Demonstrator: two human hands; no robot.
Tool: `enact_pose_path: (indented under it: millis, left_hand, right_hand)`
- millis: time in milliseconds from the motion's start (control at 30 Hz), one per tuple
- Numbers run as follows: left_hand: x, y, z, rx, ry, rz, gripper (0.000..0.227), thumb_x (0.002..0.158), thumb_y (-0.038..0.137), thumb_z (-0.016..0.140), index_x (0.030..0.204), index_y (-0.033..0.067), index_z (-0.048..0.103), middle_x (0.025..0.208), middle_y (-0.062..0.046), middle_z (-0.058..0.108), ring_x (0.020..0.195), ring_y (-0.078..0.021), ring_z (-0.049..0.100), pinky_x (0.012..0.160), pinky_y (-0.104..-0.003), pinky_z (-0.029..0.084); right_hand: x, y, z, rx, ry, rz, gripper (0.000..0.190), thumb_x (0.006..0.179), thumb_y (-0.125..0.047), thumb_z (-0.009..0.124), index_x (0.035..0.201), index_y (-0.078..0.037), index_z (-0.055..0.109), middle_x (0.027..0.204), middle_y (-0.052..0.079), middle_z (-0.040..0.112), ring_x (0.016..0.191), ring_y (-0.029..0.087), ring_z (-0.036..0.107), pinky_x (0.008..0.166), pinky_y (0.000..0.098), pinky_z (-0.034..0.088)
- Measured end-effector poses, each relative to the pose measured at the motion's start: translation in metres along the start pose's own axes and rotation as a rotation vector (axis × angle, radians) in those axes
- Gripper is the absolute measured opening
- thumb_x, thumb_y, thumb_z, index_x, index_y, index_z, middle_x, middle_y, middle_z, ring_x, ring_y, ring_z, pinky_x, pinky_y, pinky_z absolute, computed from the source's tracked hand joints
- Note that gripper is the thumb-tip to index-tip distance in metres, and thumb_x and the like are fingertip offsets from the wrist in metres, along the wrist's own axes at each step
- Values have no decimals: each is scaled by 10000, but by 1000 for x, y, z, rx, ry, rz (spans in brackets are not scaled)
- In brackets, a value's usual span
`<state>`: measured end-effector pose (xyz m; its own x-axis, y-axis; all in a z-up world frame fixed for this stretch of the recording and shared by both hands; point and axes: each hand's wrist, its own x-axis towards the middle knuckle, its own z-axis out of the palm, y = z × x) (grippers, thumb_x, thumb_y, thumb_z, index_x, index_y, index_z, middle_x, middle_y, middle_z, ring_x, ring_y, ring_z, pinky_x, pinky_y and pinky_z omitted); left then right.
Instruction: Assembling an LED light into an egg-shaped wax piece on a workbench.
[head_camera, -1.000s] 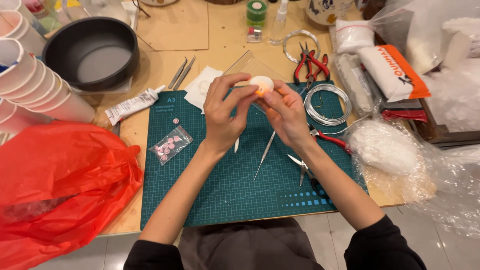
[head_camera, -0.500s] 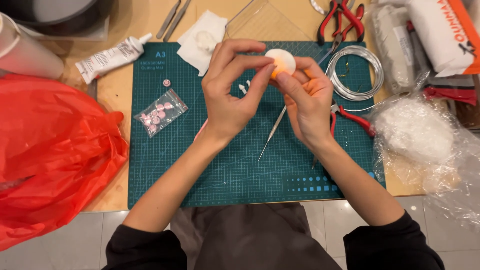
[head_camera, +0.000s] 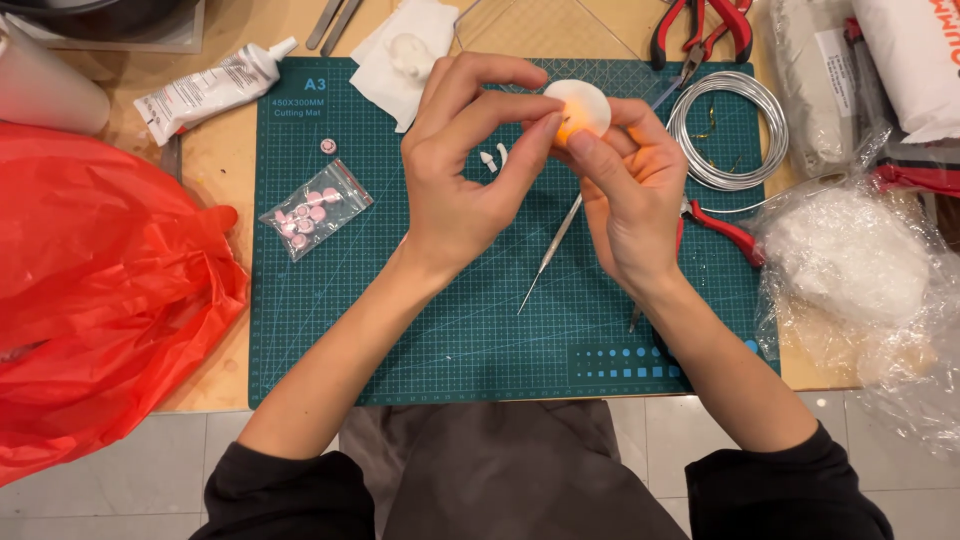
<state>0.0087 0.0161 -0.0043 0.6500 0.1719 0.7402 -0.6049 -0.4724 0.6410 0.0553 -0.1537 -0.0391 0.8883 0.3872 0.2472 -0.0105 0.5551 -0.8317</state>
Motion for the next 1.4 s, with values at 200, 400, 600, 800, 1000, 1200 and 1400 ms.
enact_pose_path:
  millis: [200,400,600,800,1000,1200,1400]
  left_hand:
    - [2,3,-3,-50,-42,-15,177,974,22,802,1137,76,756,1240,-39,669,1034,-182,623,859,-269,542]
    - [2,-2,-2,-15,-37,46,172,973,35,808,1119,120,776,1197,-15,672,1101,-175,607,885,-275,531]
    - [1,1,-4,-65,-53,3,216,975,34,791,1175,116,772,1215,-14,676,1101,-176,610,901,-284,548]
    - [-1,6,-8,-3,-33,65,240,956,44,821,1167,150,774,1240,-19,665,1134,-187,605,939,-294,549]
    - [-1,6,-10,62,-55,155,305,893,59,868,1169,152,777,1326,-41,640,1205,-222,597,1011,-325,518]
    - [-2,5,-11,41,-41,149,311,874,68,886,1150,170,788,1326,-31,654,1199,-217,603,1013,-320,515]
    - [-4,4,-9,19,-32,132,292,888,71,878,1148,169,787,1318,-25,655,1191,-208,603,981,-308,539]
  right_hand:
    - [-2,-1,-1,7,-13,26,280,1081,-38,656,1331,50,566,1267,180,699,1149,205,686,1099,373,541]
    - [-2,-7,3,2,-42,58,288,1079,-81,634,1329,37,553,1288,179,694,1219,224,689,1167,419,538]
    - [-3,-3,-2,114,-108,75,335,1107,-138,654,1384,19,552,1288,151,660,1187,205,669,1151,429,527]
    - [-5,0,-4,187,-130,127,371,1095,-171,677,1393,5,542,1325,126,634,1237,194,635,1163,375,489]
    - [-8,1,-8,205,-122,137,382,1092,-175,687,1395,15,551,1316,132,636,1218,188,631,1129,348,492]
    - [-9,-1,-7,182,-132,115,378,1078,-181,701,1373,7,559,1309,132,644,1219,181,636,1136,348,498]
    - [-8,2,-7,180,-125,127,364,1087,-177,691,1370,10,559,1311,136,642,1215,179,633,1135,350,496]
